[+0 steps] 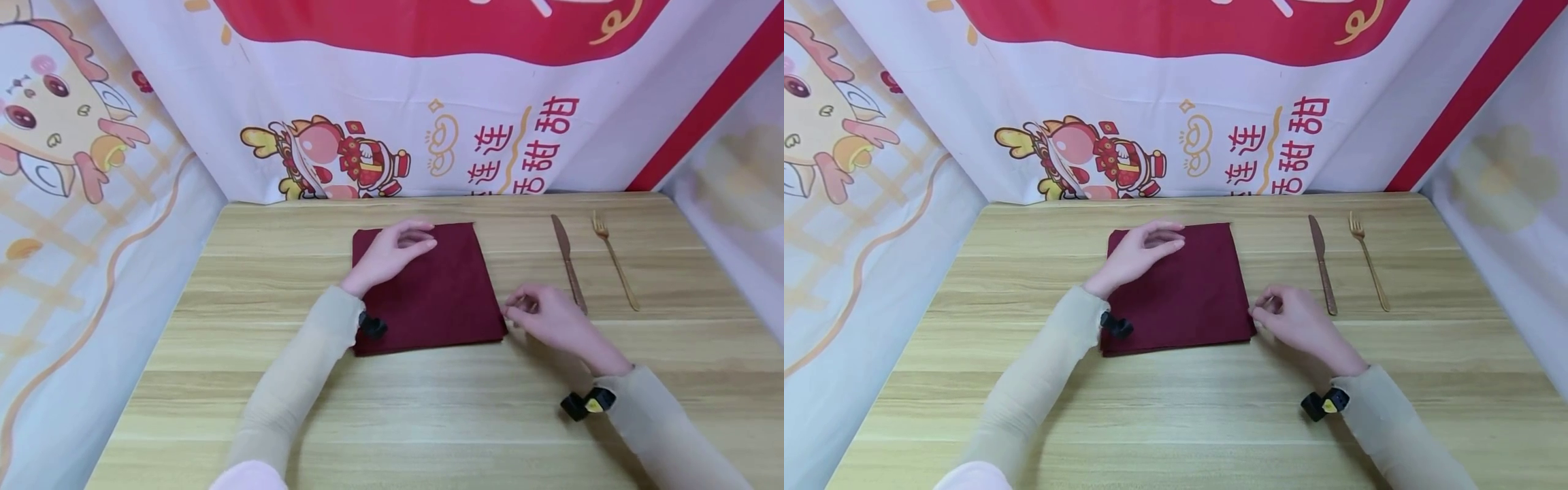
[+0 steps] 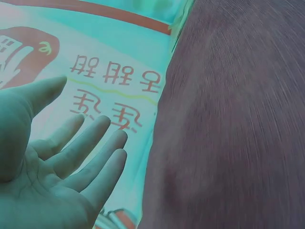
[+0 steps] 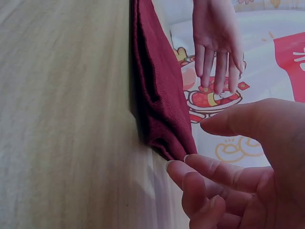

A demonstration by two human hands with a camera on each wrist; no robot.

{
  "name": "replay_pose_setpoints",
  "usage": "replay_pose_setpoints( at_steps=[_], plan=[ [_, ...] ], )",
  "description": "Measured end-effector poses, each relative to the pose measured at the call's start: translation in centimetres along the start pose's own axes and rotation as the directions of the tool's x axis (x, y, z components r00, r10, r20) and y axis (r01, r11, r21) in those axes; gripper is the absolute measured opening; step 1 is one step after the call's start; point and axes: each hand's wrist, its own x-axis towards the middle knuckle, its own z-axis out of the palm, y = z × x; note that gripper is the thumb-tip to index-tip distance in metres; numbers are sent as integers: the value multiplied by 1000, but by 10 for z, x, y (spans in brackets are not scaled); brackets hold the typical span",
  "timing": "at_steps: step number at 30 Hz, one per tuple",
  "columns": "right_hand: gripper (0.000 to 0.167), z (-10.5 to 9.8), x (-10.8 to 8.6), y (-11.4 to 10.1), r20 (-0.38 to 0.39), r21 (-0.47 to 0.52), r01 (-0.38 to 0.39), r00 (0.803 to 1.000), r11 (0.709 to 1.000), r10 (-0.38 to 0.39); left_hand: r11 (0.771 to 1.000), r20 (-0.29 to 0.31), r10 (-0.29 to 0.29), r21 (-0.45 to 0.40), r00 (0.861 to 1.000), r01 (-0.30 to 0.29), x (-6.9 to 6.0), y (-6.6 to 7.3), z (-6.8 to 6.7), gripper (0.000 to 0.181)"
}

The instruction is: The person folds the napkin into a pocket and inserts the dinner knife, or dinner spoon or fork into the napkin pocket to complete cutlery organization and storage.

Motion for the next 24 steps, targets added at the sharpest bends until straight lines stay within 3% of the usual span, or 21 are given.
replay_pose_setpoints(
  at_steps=[7, 17, 24],
  plan=[
    [20, -1, 8, -5, -18, -33, 31, 999, 999, -32, 999, 14, 29, 24, 999, -29, -31, 0, -22, 43],
    [31, 2, 20, -4, -5, -53, -2, 1000, 999, 2, 991, 114, 13, 132, 993, -28, -78, -19, -30, 53],
    [24, 9, 24, -6, 39, -9, -6, 999, 1000, 6, 979, 140, 3, 202, 990, -31, -113, -23, -43, 49]
  ],
)
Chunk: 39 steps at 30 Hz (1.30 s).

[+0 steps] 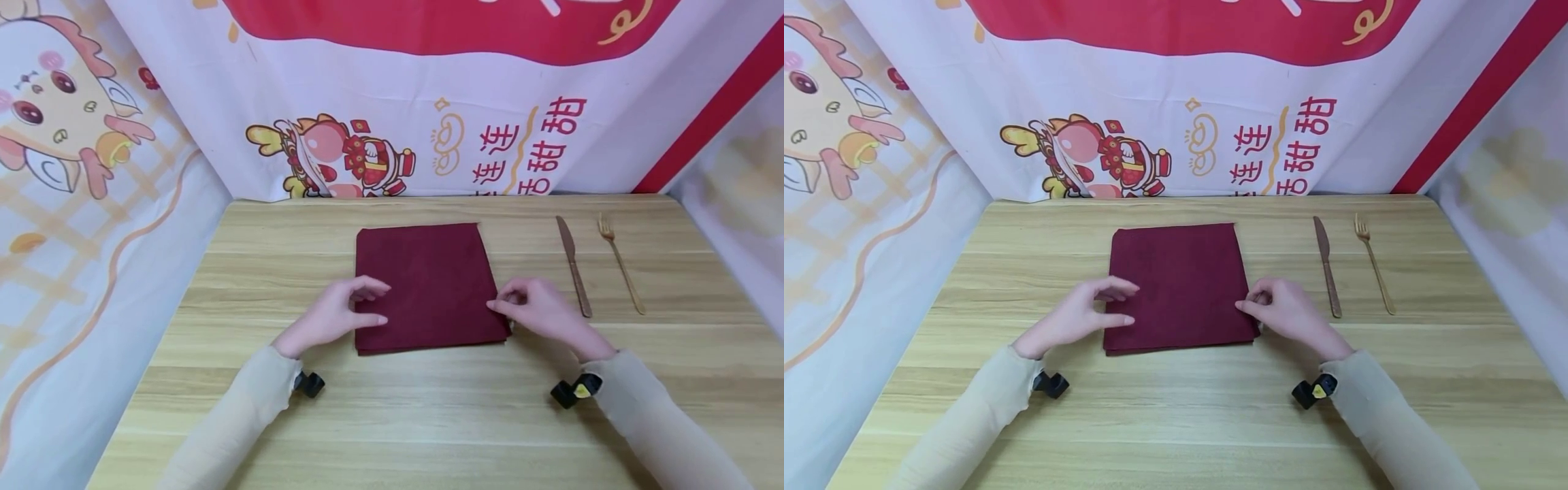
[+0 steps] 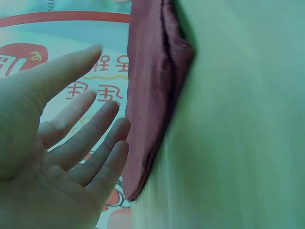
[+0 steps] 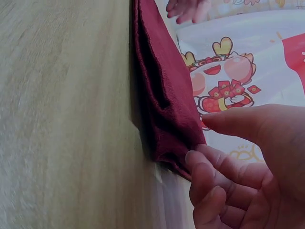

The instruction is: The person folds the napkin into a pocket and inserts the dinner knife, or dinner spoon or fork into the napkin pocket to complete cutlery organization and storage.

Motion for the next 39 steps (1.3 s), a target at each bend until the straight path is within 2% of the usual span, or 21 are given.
replay_pose_setpoints(
  at_steps=[6, 9, 12, 19, 24, 28, 31, 33, 36, 39],
  plan=[
    [25, 4, 1, 1, 61, 65, -29, 998, 997, 25, 993, 85, -12, 122, 996, 1, -19, 2, 3, 45],
    [25, 5, 1, 2, 100, 78, -35, 995, 996, 27, 988, 121, -31, 156, 992, 12, -21, 2, 7, 45],
    [22, 5, 2, 4, 126, 94, -27, 992, 995, 15, 982, 131, -33, 188, 991, 8, -21, 2, 10, 42],
    [21, 0, 2, 6, 182, 217, -39, 983, 975, -1, 976, 149, 5, 216, 989, -38, -20, 5, 8, 31],
    [18, 2, 2, 12, 152, 165, -8, 988, 986, -17, 972, 172, 15, 230, 985, -55, -19, 5, 6, 28],
    [20, 2, 0, 15, 100, 99, -6, 995, 995, -4, 983, 187, -30, 185, 982, -5, -17, 6, 4, 31],
    [26, 0, -3, 14, 87, 92, -33, 996, 995, 25, 990, 170, -69, 135, 983, 46, -13, 6, -1, 39],
    [32, -2, -5, 11, 84, 103, -54, 995, 993, 45, 992, 145, -74, 108, 987, 58, -9, 6, -5, 45],
    [42, -7, -9, 6, 75, 134, -74, 995, 988, 64, 997, 91, -54, 62, 994, 49, -3, 5, -13, 50],
    [49, -10, -13, 3, 55, 146, -61, 997, 987, 54, 999, 28, -25, 24, 999, 24, 5, 5, -22, 51]
  ],
)
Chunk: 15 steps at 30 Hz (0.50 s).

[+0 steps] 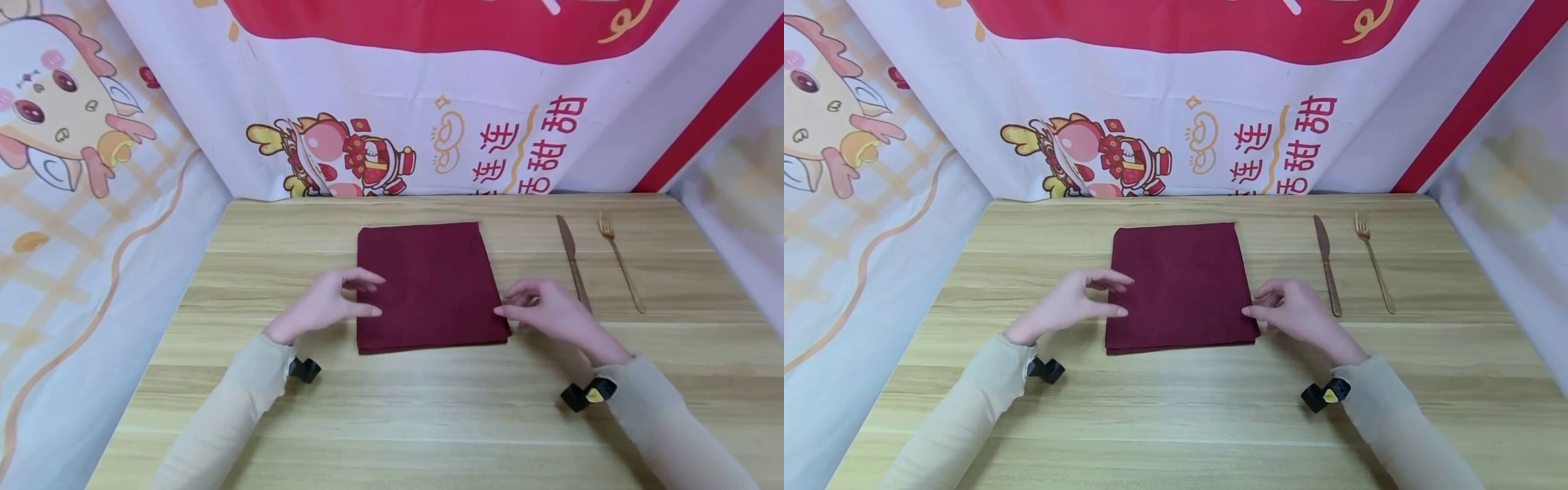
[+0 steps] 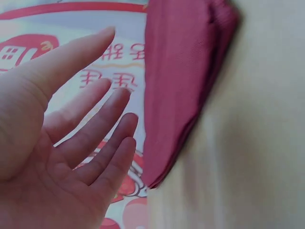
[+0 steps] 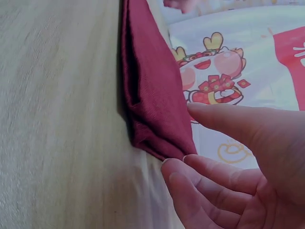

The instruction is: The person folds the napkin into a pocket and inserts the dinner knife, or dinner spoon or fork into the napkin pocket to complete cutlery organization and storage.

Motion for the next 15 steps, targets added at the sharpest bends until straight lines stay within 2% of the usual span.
replay_pose_setpoints(
  at_steps=[7, 11, 15],
  plan=[
    [54, 0, -6, -3, -12, 12, 21, 1000, 1000, -21, 999, -135, -11, -37, 991, 6, 22, 0, -20, 48],
    [53, 3, -8, -3, -16, 2, 39, 999, 999, -39, 999, -195, 0, -50, 981, -10, 37, -3, -30, 46],
    [54, 6, -8, -2, -13, -8, 58, 998, 998, -58, 997, -239, -17, -75, 971, -1, 49, -7, -39, 47]
  ],
)
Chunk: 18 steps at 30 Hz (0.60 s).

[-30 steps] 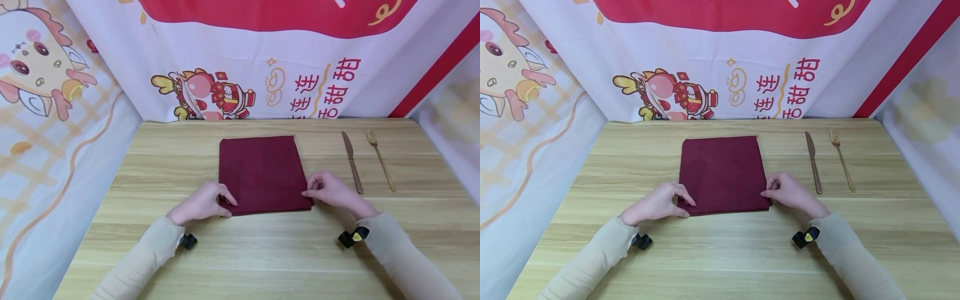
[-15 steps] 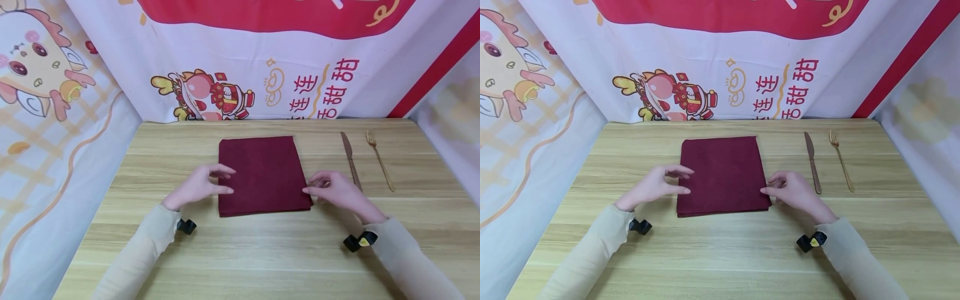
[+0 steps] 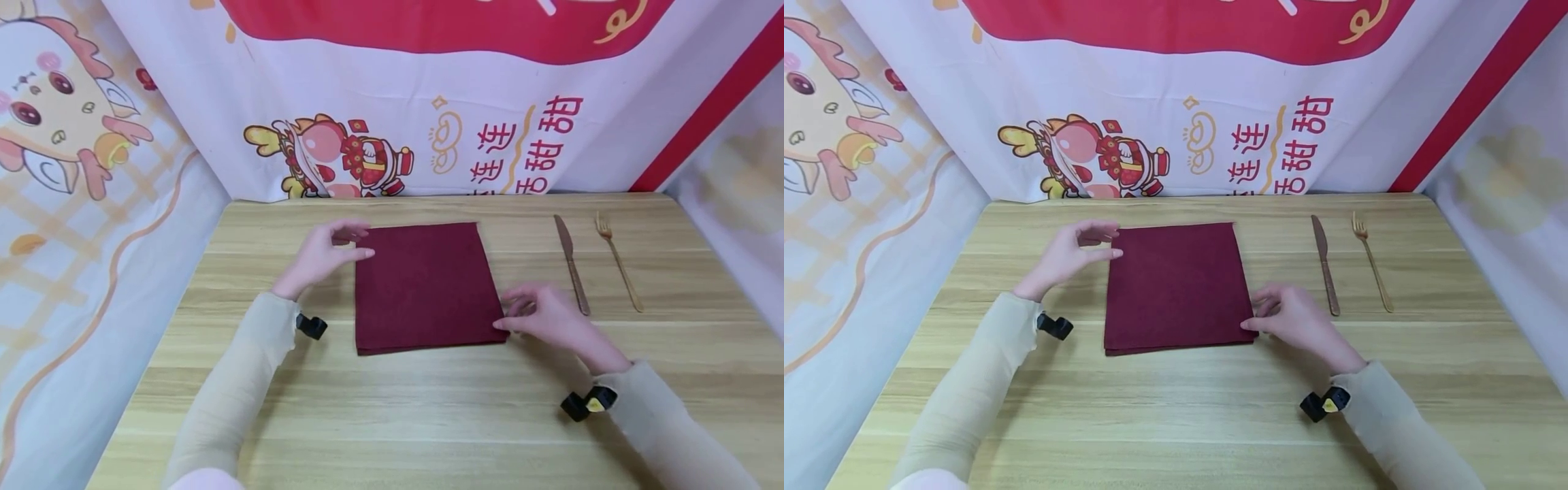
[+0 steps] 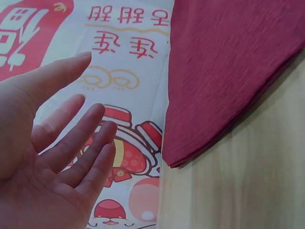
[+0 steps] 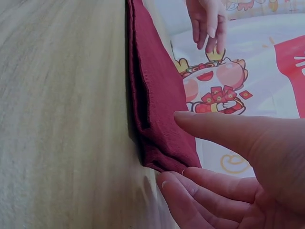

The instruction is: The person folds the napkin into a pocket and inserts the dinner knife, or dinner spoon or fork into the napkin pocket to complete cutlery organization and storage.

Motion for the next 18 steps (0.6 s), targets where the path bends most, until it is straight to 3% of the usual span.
replay_pose_setpoints(
  at_steps=[6, 11, 18],
  plan=[
    [57, 2, -1, -1, 14, -29, -25, 1000, 999, 25, 998, -57, -58, -28, 997, 57, 20, -8, -6, 46],
    [50, 5, -2, 1, 14, -51, -58, 998, 997, 59, 992, -68, -123, -23, 990, 121, 34, -21, -6, 43],
    [39, 10, -3, 4, -11, -91, -42, 999, 995, 41, 985, -24, -175, 8, 984, 175, 50, -46, -1, 46]
  ],
)
